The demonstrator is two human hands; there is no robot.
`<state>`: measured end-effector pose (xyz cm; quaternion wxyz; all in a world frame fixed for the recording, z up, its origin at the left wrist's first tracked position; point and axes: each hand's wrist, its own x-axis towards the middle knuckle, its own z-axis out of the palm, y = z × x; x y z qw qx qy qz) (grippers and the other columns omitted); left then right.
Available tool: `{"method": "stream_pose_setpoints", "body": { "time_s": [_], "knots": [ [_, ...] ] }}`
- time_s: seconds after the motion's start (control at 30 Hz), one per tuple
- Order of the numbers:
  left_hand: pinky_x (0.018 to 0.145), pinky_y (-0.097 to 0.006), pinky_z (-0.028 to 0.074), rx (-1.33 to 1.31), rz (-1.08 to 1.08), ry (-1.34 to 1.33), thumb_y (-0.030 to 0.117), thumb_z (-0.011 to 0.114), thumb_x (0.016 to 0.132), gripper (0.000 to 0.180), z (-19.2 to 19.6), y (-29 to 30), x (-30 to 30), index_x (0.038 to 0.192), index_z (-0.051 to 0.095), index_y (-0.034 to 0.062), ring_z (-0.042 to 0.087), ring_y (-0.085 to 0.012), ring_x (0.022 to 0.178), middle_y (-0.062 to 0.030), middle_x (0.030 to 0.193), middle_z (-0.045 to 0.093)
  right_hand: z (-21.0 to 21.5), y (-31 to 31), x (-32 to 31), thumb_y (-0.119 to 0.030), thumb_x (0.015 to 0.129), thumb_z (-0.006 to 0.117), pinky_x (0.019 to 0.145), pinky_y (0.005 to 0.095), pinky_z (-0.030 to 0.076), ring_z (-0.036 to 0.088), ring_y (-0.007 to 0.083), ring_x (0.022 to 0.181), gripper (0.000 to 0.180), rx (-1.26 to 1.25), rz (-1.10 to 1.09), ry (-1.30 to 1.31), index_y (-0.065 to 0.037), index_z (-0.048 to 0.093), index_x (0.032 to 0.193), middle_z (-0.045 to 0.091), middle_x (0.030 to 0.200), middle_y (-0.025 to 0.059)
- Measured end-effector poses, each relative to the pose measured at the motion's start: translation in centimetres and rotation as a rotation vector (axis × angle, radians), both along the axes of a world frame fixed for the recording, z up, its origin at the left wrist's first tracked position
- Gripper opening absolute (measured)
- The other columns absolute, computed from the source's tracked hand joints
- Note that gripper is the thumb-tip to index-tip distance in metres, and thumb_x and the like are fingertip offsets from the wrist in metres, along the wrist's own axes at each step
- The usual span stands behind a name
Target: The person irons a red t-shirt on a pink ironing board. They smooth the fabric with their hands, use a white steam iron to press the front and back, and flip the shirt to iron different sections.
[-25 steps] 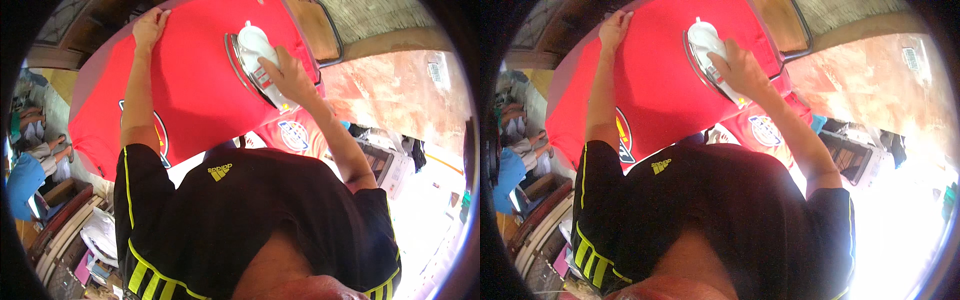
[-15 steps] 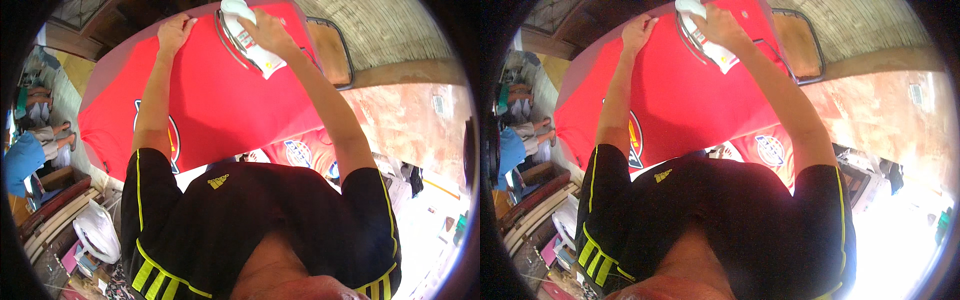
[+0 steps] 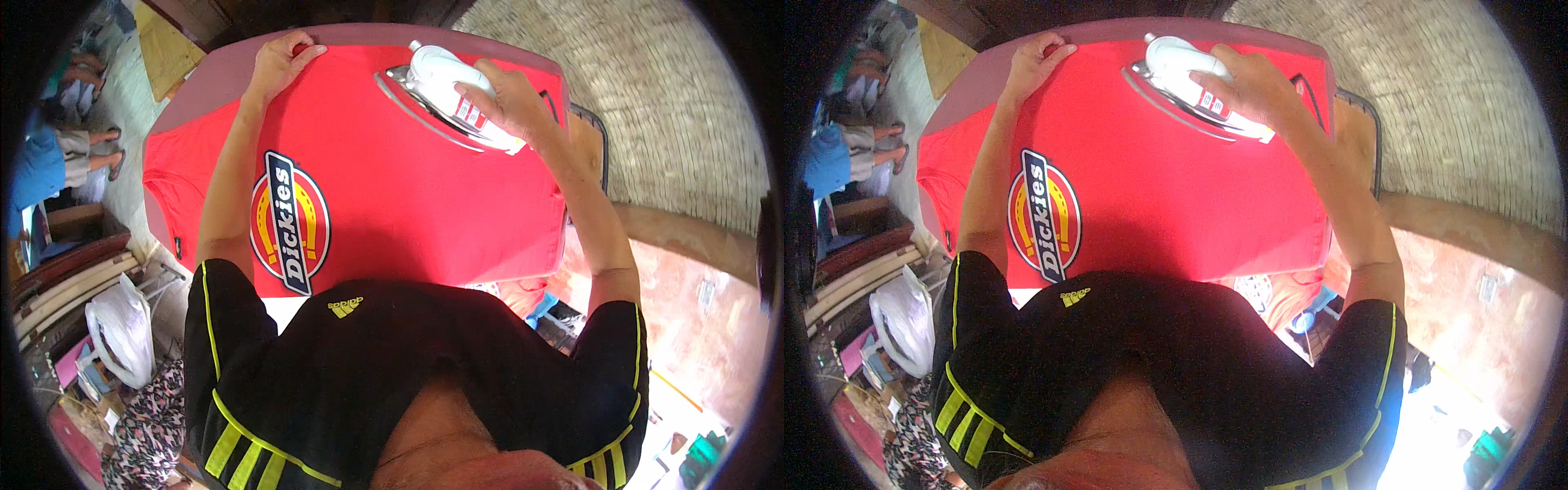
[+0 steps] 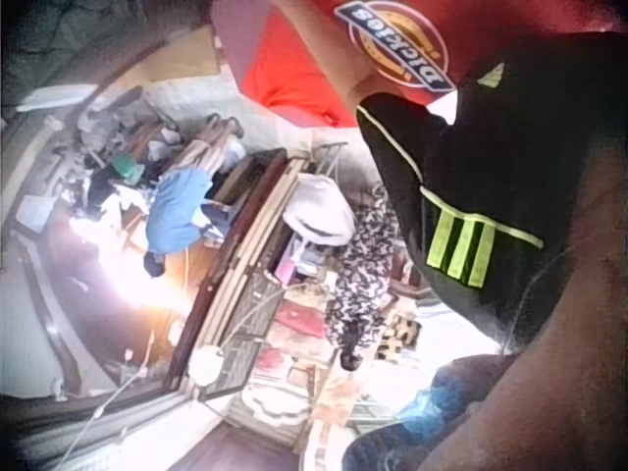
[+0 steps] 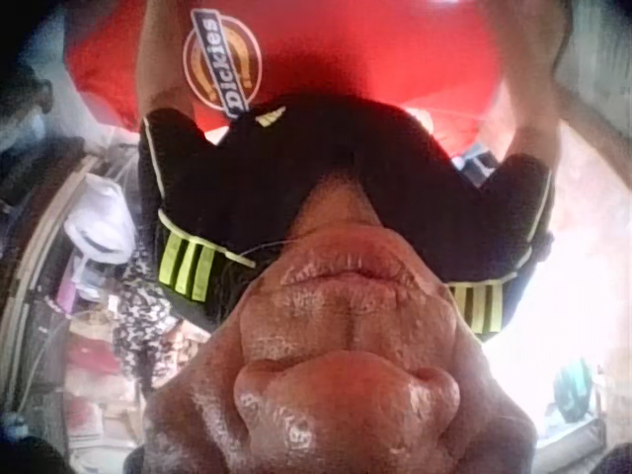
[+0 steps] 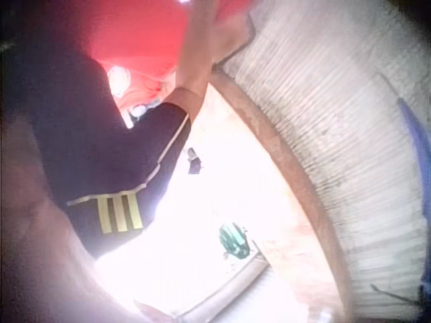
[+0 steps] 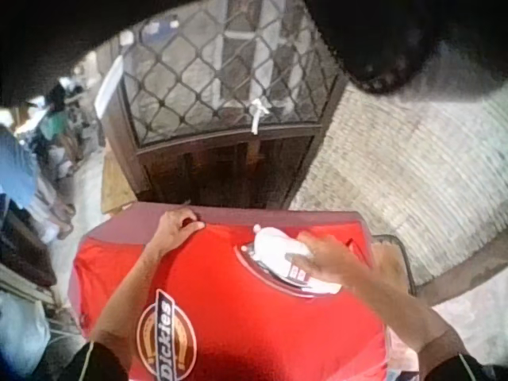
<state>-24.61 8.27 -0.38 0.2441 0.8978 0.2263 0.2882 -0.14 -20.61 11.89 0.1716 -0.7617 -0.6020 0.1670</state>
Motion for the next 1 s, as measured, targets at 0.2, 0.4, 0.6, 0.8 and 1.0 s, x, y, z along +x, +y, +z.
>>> {"method": "stream_pose_setpoints", "body": {
  "time_s": [0.2, 0.4, 0.6, 0.8, 1.0],
  "knots": [
    [0.07, -0.033, 0.051, -0.158, 0.046, -0.22, 0.028, 0.064, 0.092, 0.022, -0.5, -0.7, 0.3, 0.098, 0.066, 0.007, 0.065, -0.0234, 0.076, -0.0108, 0.087, 0.069, 0.4, 7.4, -1.1, -0.052, 0.09, 0.061, 0.066, 0.047, 0.052, 0.066, 0.0411, 0.076, 0.052, 0.138, 0.181, -0.19, -0.002, 0.062, 0.105, 0.067, 0.078, 0.0236],
    [0.075, -0.027, 0.049, -0.256, 0.175, -0.287, 0.019, 0.058, 0.097, 0.02, -0.9, -0.2, 0.1, 0.11, 0.064, 0.0046, 0.062, -0.0123, 0.083, -0.0072, 0.092, 0.068, 0.4, 12.2, -2.6, -0.04, 0.092, 0.064, 0.058, 0.0392, 0.049, 0.064, 0.0291, 0.062, 0.037, 0.139, 0.239, -0.211, -0.004, 0.061, 0.099, 0.064, 0.069, 0.0164],
    [0.075, -0.04, 0.048, 0.045, 0.109, -0.292, 0.018, 0.053, 0.097, 0.021, -0.7, -0.4, 0.5, 0.094, 0.065, 0.0003, 0.06, -0.0363, 0.085, -0.0173, 0.089, 0.061, 2.3, 12.4, -0.3, -0.041, 0.092, 0.062, 0.064, 0.0469, 0.052, 0.067, 0.0391, 0.073, 0.041, -0.035, 0.394, -0.154, -0.001, 0.056, 0.097, 0.066, 0.074, 0.0232],
    [0.076, -0.042, 0.046, 0.311, 0.111, 0.046, 0.034, 0.063, 0.092, 0.033, 0.1, -1.3, 1.1, 0.089, 0.06, 0.0016, 0.057, -0.036, 0.084, -0.0154, 0.086, 0.055, 2.6, 8.3, 8.0, -0.031, 0.092, 0.065, 0.062, 0.0366, 0.058, 0.072, 0.0252, 0.066, 0.03, -0.13, 0.49, -0.053, -0.003, 0.058, 0.094, 0.069, 0.074, 0.0158],
    [0.078, -0.043, 0.047, 0.266, 0.08, 0.06, 0.031, 0.066, 0.09, 0.03, 0.0, -0.8, 0.9, 0.089, 0.059, 0.0023, 0.058, -0.0351, 0.086, -0.0147, 0.089, 0.057, 3.9, 2.0, 16.4, -0.024, 0.09, 0.068, 0.06, 0.0352, 0.057, 0.071, 0.0219, 0.065, 0.024, -0.214, 0.356, 0.066, -0.003, 0.06, 0.097, 0.07, 0.075, 0.0116]
  ]
}}
